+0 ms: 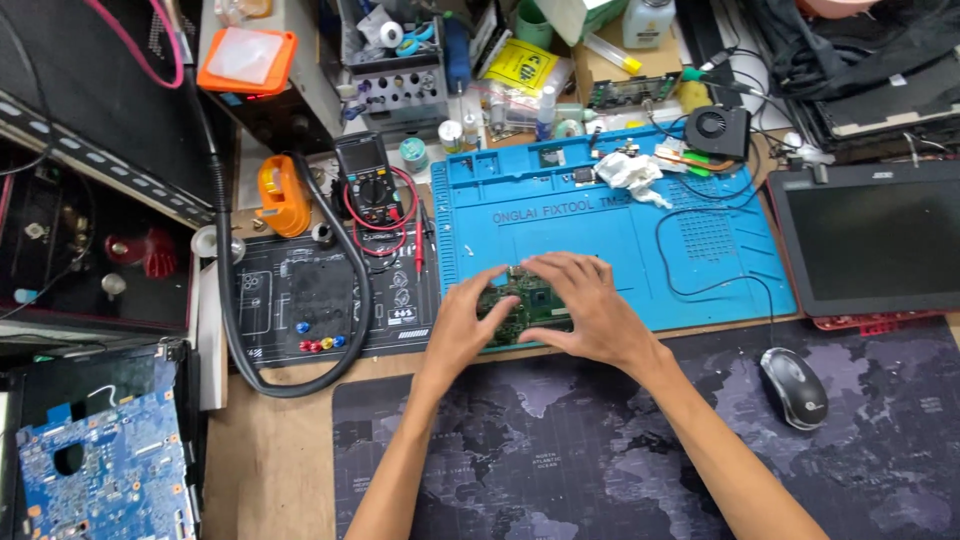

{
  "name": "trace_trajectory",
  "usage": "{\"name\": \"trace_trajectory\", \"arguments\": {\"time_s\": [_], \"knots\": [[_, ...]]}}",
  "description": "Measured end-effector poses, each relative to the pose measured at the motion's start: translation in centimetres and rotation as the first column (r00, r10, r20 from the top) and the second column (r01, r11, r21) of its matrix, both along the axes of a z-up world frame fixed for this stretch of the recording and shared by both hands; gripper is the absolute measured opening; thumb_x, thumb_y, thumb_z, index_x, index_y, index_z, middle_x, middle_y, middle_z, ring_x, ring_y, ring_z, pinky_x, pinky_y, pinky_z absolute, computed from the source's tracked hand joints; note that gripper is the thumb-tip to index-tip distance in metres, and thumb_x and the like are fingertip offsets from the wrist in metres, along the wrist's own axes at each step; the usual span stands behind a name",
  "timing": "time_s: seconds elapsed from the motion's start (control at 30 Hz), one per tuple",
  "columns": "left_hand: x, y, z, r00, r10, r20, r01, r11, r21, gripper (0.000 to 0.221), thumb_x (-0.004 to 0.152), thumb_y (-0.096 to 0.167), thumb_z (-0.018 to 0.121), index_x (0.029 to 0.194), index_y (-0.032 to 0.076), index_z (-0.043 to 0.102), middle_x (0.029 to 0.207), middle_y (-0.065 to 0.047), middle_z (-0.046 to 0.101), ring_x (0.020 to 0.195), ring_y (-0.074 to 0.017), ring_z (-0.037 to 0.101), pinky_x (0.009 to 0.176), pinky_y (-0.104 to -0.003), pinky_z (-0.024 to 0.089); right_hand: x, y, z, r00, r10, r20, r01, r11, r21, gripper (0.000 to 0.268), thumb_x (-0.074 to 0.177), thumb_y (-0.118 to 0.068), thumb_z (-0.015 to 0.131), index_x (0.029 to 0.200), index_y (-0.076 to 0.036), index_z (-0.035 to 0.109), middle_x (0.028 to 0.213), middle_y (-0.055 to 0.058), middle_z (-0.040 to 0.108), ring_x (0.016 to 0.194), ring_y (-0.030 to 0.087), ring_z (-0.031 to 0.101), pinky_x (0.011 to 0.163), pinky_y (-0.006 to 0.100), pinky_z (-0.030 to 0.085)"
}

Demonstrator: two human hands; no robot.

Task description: Testing a laptop motherboard using a multimeter at a repair bench

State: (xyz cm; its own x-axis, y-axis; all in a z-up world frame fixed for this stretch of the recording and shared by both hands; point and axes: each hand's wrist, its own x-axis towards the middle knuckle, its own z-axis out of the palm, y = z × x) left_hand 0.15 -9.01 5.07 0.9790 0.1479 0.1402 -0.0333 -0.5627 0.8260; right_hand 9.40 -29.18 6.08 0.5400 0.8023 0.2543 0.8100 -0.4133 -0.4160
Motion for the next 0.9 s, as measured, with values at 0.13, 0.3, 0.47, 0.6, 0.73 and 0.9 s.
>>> {"name": "trace_trajectory", "arguments": {"time_s": [0.13,0.3,0.47,0.6,0.73,0.9], "knots": [[0.8,0.5,-2.1,0.999,-0.024,-0.048,0.016,0.988,-0.155,0.033,0.095,0.028,0.071,0.124,0.013,0.07,0.11,-0.014,0.076,0.111,-0.0353,0.069,0.096,-0.045,0.051,0.6,-1.8,1.7,0.982,-0.147,-0.115,0.172,0.951,0.256,0.083,0.084,-0.052,0.079,0.153,-0.021,0.043,0.147,0.001,0.048,0.138,0.021,0.043,0.114,0.041,0.027],[0.7,0.5,-1.6,0.992,0.036,-0.121,-0.077,0.933,-0.353,0.025,0.089,0.015,0.077,0.113,0.009,0.076,0.097,-0.014,0.079,0.099,-0.0188,0.07,0.089,-0.041,0.054,2.0,-3.7,0.9,0.454,-0.03,-0.89,0.573,0.775,0.266,0.063,0.082,-0.017,0.084,0.141,-0.013,0.061,0.112,0.0,0.063,0.098,0.013,0.072,0.094,0.033,0.059],[0.8,-1.4,2.4,0.982,0.069,-0.174,-0.148,0.851,-0.503,0.034,0.082,0.016,0.084,0.115,0.012,0.078,0.099,-0.005,0.074,0.095,-0.0112,0.057,0.09,-0.032,0.051,2.9,-5.8,-2.3,0.376,-0.013,-0.926,0.651,0.716,0.254,0.038,0.084,-0.014,0.084,0.115,0.003,0.07,0.083,-0.001,0.068,0.076,0.004,0.061,0.07,0.021,0.055],[0.4,-3.3,6.9,0.925,-0.059,-0.375,-0.256,0.632,-0.731,0.061,0.078,0.033,0.083,0.135,0.018,0.069,0.143,-0.029,0.052,0.128,-0.0365,0.049,0.106,-0.047,0.042,2.9,-6.6,0.7,0.319,0.07,-0.945,0.691,0.665,0.283,0.029,0.082,-0.006,0.085,0.103,0.004,0.068,0.067,-0.01,0.053,0.06,0.0,0.059,0.058,0.014,0.054],[1.3,-3.0,-3.5,0.84,-0.022,-0.542,-0.505,0.335,-0.795,0.076,0.077,0.017,0.089,0.14,-0.002,0.051,0.116,-0.017,0.057,0.101,-0.0255,0.058,0.084,-0.041,0.055,2.5,-7.5,3.1,0.33,0.051,-0.943,0.702,0.654,0.281,0.028,0.084,-0.007,0.083,0.105,0.003,0.068,0.063,-0.01,0.046,0.059,-0.002,0.053,0.06,0.014,0.054],[4.1,-9.6,3.3,0.876,-0.051,-0.479,-0.466,0.168,-0.869,0.045,0.081,0.007,0.084,0.117,-0.003,0.06,0.097,-0.011,0.061,0.087,-0.0243,0.063,0.082,-0.041,0.056,0.7,-9.1,6.1,0.885,-0.379,-0.27,0.44,0.869,0.225,0.085,0.084,-0.033,0.083,0.151,-0.002,0.042,0.144,0.03,0.046,0.139,0.051,0.04,0.112,0.067,0.034]]}}
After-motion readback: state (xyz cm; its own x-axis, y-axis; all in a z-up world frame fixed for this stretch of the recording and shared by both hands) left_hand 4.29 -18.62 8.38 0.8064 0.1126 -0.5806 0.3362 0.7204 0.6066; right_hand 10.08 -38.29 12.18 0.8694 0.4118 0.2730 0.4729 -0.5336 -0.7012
